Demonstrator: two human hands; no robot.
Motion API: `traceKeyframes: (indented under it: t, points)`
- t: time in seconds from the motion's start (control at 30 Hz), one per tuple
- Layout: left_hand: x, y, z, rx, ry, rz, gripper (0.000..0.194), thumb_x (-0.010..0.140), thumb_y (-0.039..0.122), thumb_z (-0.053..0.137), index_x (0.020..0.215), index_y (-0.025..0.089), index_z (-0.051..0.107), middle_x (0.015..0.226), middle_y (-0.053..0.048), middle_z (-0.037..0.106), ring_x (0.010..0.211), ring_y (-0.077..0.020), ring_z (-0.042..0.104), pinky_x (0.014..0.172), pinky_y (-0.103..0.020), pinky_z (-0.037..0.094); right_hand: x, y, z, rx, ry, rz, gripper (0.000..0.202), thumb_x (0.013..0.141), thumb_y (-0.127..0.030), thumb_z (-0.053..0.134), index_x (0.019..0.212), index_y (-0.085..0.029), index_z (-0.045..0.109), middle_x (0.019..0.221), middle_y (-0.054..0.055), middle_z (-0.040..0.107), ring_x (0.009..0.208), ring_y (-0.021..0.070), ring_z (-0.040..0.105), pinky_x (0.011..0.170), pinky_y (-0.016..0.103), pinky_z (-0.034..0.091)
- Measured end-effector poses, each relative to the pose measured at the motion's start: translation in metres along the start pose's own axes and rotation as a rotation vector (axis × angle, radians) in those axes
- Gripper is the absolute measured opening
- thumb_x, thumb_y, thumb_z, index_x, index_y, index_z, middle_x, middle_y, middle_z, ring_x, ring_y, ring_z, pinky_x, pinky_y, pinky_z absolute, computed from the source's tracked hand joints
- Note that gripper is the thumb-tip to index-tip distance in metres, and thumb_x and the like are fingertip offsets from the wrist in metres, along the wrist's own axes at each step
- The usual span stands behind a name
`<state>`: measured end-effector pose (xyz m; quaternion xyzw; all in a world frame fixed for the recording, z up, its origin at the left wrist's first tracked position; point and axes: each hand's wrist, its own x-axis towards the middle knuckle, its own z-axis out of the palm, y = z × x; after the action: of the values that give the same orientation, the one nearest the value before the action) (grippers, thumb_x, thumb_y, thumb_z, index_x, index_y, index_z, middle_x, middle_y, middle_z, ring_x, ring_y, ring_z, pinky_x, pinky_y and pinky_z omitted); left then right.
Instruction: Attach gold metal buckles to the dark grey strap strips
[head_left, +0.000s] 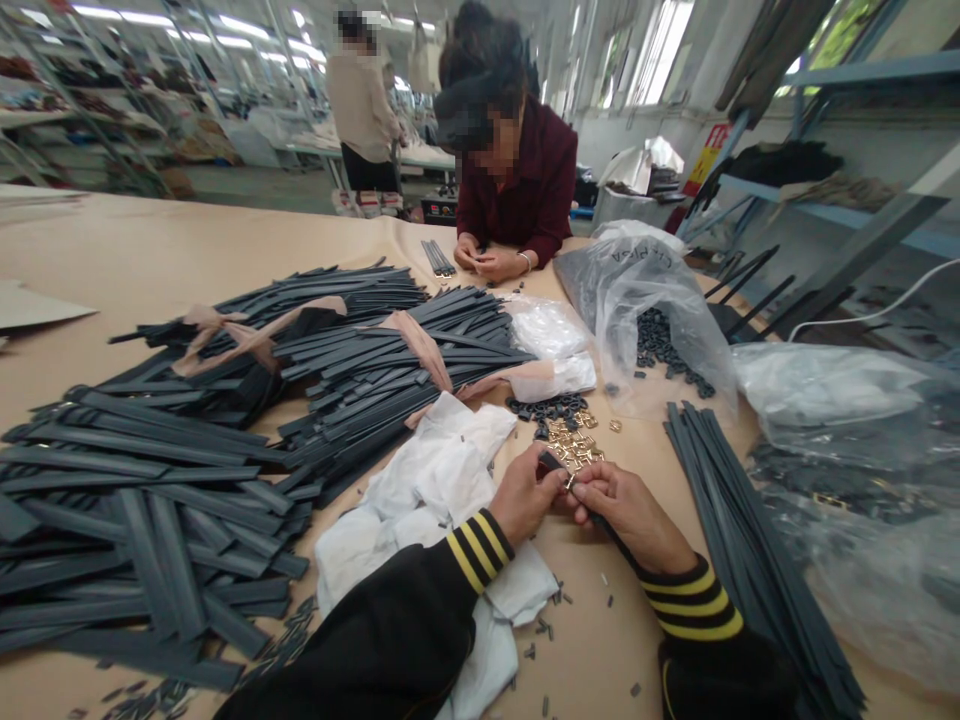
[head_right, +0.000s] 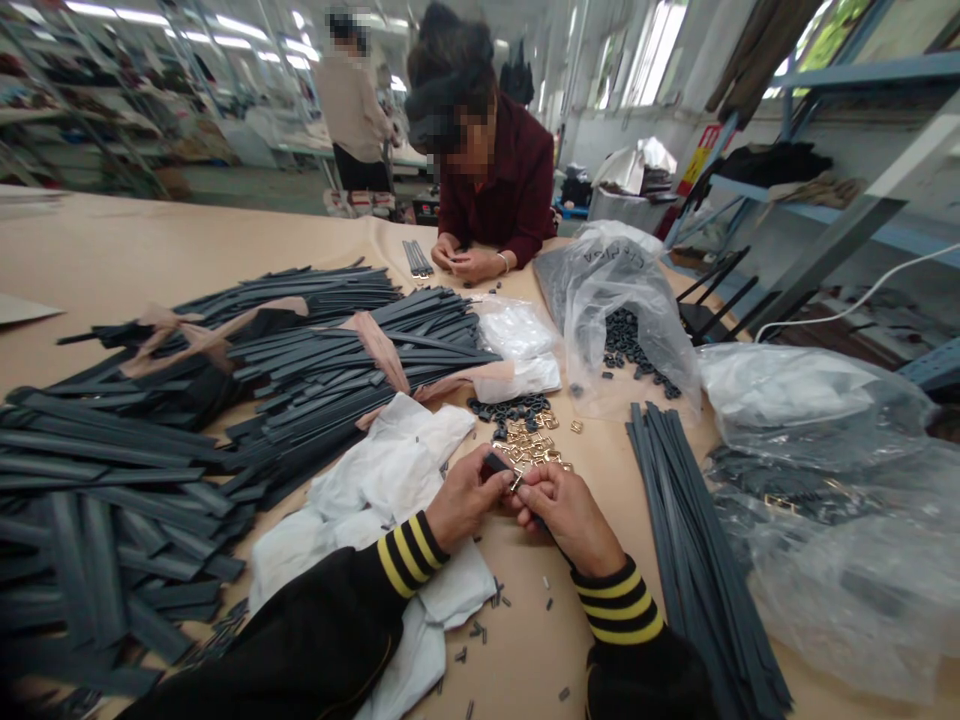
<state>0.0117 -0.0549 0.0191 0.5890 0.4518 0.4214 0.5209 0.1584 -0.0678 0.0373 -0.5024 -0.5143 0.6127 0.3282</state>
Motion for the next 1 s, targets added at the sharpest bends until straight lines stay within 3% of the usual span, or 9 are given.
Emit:
traceKeyframes:
  t: [0.23, 0.4, 0.5, 0.6, 0.7, 0.87, 1.0]
  points:
    - [-0.003, -0.003, 0.003, -0.025, -0.091, 0.012, 0.016, 0.077, 0.03, 0.047, 0.078, 0.014, 0.048, 0.067, 0.001, 0.051, 0.059, -0.0099, 0.046, 0.058, -0.024, 0.039, 0.002, 0.004, -0.003, -0.086, 0.039, 0.0, 0.024, 0.073, -0.038, 0.055, 0.069, -0.015, 0.047, 0.05, -0.006, 0.051, 0.036, 0.0026, 0.035, 0.036, 0.016, 0.023]
    - [-0.001, 0.005, -0.001, -0.481, -0.206, -0.244, 0.035, 0.079, 0.044, 0.043, 0.089, 0.011, 0.05, 0.072, -0.004, 0.055, 0.065, -0.0122, 0.054, 0.059, -0.025, 0.044, 0.002, -0.001, -0.007, -0.186, 0.125, -0.058, 0.024, 0.071, -0.037, 0.057, 0.067, -0.016, 0.047, 0.054, -0.004, 0.054, 0.044, 0.0056, 0.043, 0.042, 0.018, 0.029]
    - [0.0, 0.009, -0.006, -0.721, -0.263, -0.375, 0.038, 0.079, 0.042, 0.044, 0.092, 0.007, 0.052, 0.078, -0.01, 0.057, 0.073, -0.0136, 0.056, 0.062, -0.023, 0.045, -0.001, -0.004, -0.01, -0.16, 0.076, -0.085, 0.022, 0.072, -0.036, 0.057, 0.069, -0.016, 0.048, 0.059, -0.002, 0.058, 0.046, 0.0063, 0.046, 0.043, 0.018, 0.03]
    - [0.0, 0.009, -0.008, -0.734, -0.304, -0.393, 0.03, 0.072, 0.034, 0.058, 0.088, 0.01, 0.05, 0.073, -0.007, 0.058, 0.068, -0.0111, 0.057, 0.06, -0.02, 0.045, -0.003, -0.007, -0.01, -0.151, 0.011, -0.087, 0.021, 0.073, -0.035, 0.056, 0.07, -0.016, 0.048, 0.059, -0.002, 0.058, 0.045, 0.0057, 0.044, 0.041, 0.018, 0.028]
    - [-0.002, 0.008, -0.008, -0.725, -0.338, -0.378, 0.035, 0.064, 0.03, 0.067, 0.088, 0.013, 0.046, 0.071, -0.002, 0.057, 0.064, -0.0099, 0.057, 0.059, -0.02, 0.046, -0.004, -0.009, -0.009, -0.194, -0.003, -0.082, 0.021, 0.073, -0.034, 0.056, 0.069, -0.016, 0.048, 0.06, -0.001, 0.058, 0.048, 0.0067, 0.047, 0.043, 0.018, 0.03]
    - [-0.002, 0.006, -0.009, -0.692, -0.46, -0.391, 0.037, 0.06, 0.035, 0.07, 0.076, 0.013, 0.046, 0.066, -0.001, 0.057, 0.059, -0.0087, 0.055, 0.053, -0.018, 0.043, -0.003, -0.007, -0.007, -0.238, -0.065, -0.047, 0.025, 0.071, -0.039, 0.057, 0.069, -0.015, 0.049, 0.058, -0.002, 0.058, 0.048, 0.0078, 0.048, 0.044, 0.019, 0.031]
    - [-0.001, 0.004, -0.01, -0.638, -0.465, -0.363, 0.039, 0.059, 0.043, 0.067, 0.068, 0.012, 0.045, 0.06, 0.0, 0.053, 0.053, -0.0066, 0.049, 0.049, -0.017, 0.038, -0.005, -0.006, -0.009, -0.215, -0.136, -0.047, 0.029, 0.075, -0.044, 0.051, 0.072, -0.015, 0.049, 0.055, -0.003, 0.054, 0.043, 0.0057, 0.04, 0.04, 0.018, 0.025]
